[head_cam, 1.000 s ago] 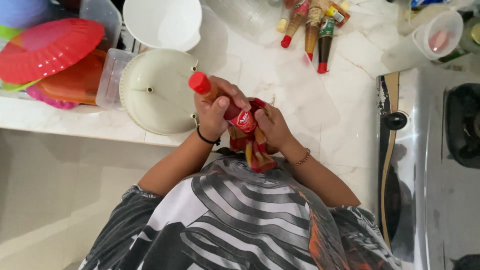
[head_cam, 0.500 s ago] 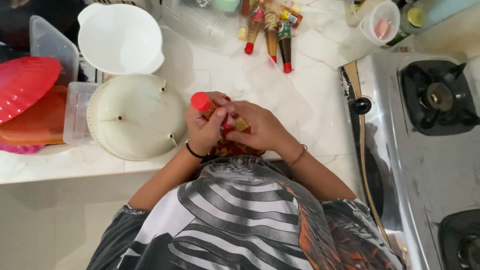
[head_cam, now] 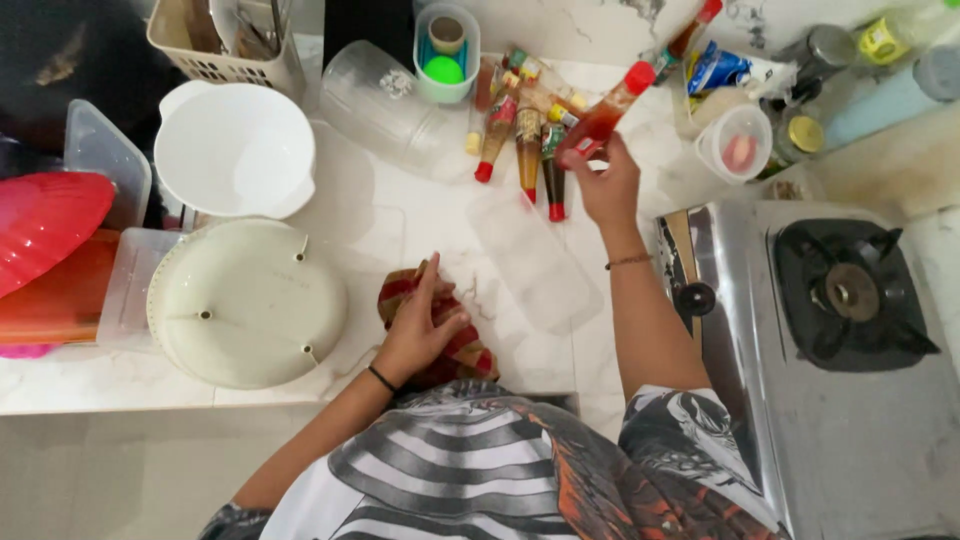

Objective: Wipe down the kitchen counter and clean individual condiment bottles with a cloth.

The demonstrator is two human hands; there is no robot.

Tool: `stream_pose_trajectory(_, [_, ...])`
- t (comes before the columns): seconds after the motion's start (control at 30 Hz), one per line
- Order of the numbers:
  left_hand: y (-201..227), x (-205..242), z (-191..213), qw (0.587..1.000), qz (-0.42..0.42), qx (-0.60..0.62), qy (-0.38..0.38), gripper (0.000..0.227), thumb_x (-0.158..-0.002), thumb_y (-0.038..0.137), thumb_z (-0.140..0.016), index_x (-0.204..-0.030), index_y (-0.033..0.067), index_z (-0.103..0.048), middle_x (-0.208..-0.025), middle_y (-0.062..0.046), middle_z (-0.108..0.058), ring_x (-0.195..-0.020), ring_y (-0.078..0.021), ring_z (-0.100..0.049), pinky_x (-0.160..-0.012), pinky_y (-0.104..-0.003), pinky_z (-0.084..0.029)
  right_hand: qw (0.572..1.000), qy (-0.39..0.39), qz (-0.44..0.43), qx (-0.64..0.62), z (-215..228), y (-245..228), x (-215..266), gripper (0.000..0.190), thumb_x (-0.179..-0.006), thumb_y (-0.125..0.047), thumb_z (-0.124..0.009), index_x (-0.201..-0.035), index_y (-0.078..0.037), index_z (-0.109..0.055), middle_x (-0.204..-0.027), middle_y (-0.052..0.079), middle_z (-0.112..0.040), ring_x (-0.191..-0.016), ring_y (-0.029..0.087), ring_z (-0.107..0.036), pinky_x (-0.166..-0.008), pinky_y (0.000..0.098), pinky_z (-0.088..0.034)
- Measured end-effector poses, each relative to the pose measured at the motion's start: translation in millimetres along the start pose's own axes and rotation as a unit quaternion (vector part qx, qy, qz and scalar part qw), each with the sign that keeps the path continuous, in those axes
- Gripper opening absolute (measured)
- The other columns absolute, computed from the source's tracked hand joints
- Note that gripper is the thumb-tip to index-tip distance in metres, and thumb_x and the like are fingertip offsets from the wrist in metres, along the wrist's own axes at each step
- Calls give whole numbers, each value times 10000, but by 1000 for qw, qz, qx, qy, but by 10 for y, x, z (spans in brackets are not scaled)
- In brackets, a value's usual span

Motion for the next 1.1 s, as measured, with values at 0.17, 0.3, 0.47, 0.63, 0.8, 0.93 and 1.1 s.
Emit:
stream_pose_trajectory(0.17, [-180, -24, 9, 995, -44, -83, 24, 841, -834, 176, -801, -1554, 89, -374, -1198, -159, -690, -1127, -293, -657, -990, -378, -507, 989, 96, -43, 108, 297, 1355, -641, 389, -884, -162, -825, -1207, -36, -651, -1102, 119, -721, -907, 239, -727, -807, 347, -580])
stream_pose_trajectory(0.3, [-340, -42, -28, 998, 12, -29, 52, 727, -853, 176, -769, -1504, 92, -457, -1153, -107, -719, -1073, -232, -702, -946, -334, -548, 958, 138, -71, 240, 319, 2232, -926, 394, -849, -196, -869, -1166, -50, -687, -1104, 163, -649, -1005, 362, -643, -881, 444, -524])
stream_pose_trajectory(0.47, [-401, -64, -34, 997, 14, -56, 52, 654, -849, 161, -781, -1448, 97, -526, -1149, -105, -730, -1083, -228, -708, -958, -334, -544, 959, 146, -96, 223, 255, 2564, -1217, 437, -825, -193, -849, -1205, -56, -682, -1110, 173, -656, -1008, 373, -652, -890, 456, -523])
stream_pose_trajectory(0.63, [-409, -69, -25, 996, -19, -75, 51, 626, -843, 123, -778, -1423, 72, -546, -1269, -147, -683, -1175, -266, -658, -988, -366, -505, 955, 174, -105, 215, 226, 2809, -1431, 420, -839, -189, -867, -1180, -34, -675, -1111, 180, -684, -1026, 370, -661, -911, 455, -523])
stream_pose_trajectory(0.8, [-537, -52, -61, 995, 68, -65, 29, 570, -840, 177, -773, -1374, 111, -584, -1227, -103, -718, -1158, -244, -689, -1016, -361, -516, 960, 169, -153, 160, 197, 2764, -1574, 474, -829, -196, -860, -1205, -29, -624, -1122, 159, -706, -1028, 340, -687, -901, 434, -526])
stream_pose_trajectory(0.93, [-583, -52, -52, 995, 32, -91, 37, 556, -843, 179, -764, -1366, 98, -593, -1229, -112, -713, -1157, -264, -686, -1005, -373, -516, 967, 235, -67, 74, 125, 2795, -1511, 541, -781, -179, -866, -1186, -23, -543, -1097, 128, -674, -1001, 313, -703, -881, 414, -553])
stream_pose_trajectory(1.1, [-559, -52, -38, 995, 12, -93, 35, 476, -855, 186, -747, -1309, 88, -641, -1233, -125, -709, -1155, -282, -683, -1011, -382, -519, 944, 181, -5, 275, 35, 2699, -1361, 351, -888, -210, -911, -900, -81, -585, -1029, 100, -611, -930, 352, -650, -807, 436, -540])
Point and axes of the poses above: each hand's wrist, its own x-axis away from the middle knuckle, its own z-axis out of the back of the hand, y = z × x, the point moved 4 cm from there along -x, towards the middle knuckle
